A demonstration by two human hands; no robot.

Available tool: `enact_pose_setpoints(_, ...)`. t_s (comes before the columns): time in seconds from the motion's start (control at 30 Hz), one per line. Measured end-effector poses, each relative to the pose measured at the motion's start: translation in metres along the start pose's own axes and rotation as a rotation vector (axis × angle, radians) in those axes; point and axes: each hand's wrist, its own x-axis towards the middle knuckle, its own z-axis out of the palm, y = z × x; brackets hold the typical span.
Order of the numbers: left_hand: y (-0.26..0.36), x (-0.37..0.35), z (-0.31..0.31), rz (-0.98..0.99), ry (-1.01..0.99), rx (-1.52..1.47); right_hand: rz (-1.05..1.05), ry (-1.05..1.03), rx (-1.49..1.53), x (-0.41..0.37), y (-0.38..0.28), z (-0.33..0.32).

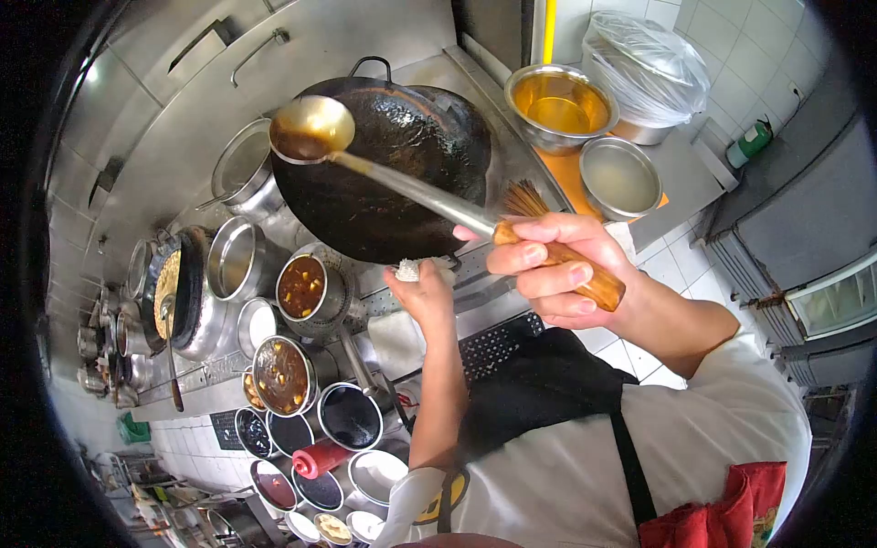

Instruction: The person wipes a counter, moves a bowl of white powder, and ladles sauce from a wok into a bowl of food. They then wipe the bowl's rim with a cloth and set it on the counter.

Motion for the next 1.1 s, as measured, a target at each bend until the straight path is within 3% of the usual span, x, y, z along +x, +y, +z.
enact_pose_setpoints(0.03,-0.006,0.002,-0.002,-0.013,-0.001,0.005,-0.03,-0.038,-0.01,0.0,0.0,-0.004)
enact_pose_setpoints(0.17,-0.005,-0.002,-0.006,-0.042,-0.002,0.0,-0.124,0.137,-0.212,-0.01,-0.015,0.005)
enact_pose_setpoints(0.33,0.004,-0.009,-0.005,0.023,-0.032,0.005,-0.183,0.712,-0.727,-0.022,-0.027,0.01)
enact_pose_setpoints(0.43,0.007,-0.011,-0.001,0.112,-0.01,0.087,-0.058,0.875,-0.909,-0.027,-0.031,0.006)
enact_pose_setpoints(0.53,0.01,-0.012,0.001,0.2,-0.007,0.138,-0.061,1.006,-0.953,-0.019,-0.011,0.02)
enact_pose_setpoints(0.63,0.017,-0.013,0.003,0.233,-0.013,0.16,-0.002,0.864,-0.843,-0.019,0.004,0.041)
enact_pose_setpoints(0.77,0.01,-0.008,0.005,0.261,0.006,0.182,0.011,0.322,-0.302,-0.029,0.005,0.03)
enact_pose_setpoints(0.9,0.007,0.0,-0.001,0.068,-0.019,0.064,-0.028,-0.012,0.023,-0.022,0.004,0.01)
enact_pose_setpoints(1.03,0.0,0.003,-0.007,-0.014,-0.058,-0.042,-0.109,0.046,-0.115,-0.02,-0.015,0.007)
enact_pose_setpoints(1.1,0.0,0.0,-0.004,-0.02,-0.036,-0.036,-0.143,0.185,-0.217,-0.018,-0.028,0.008)
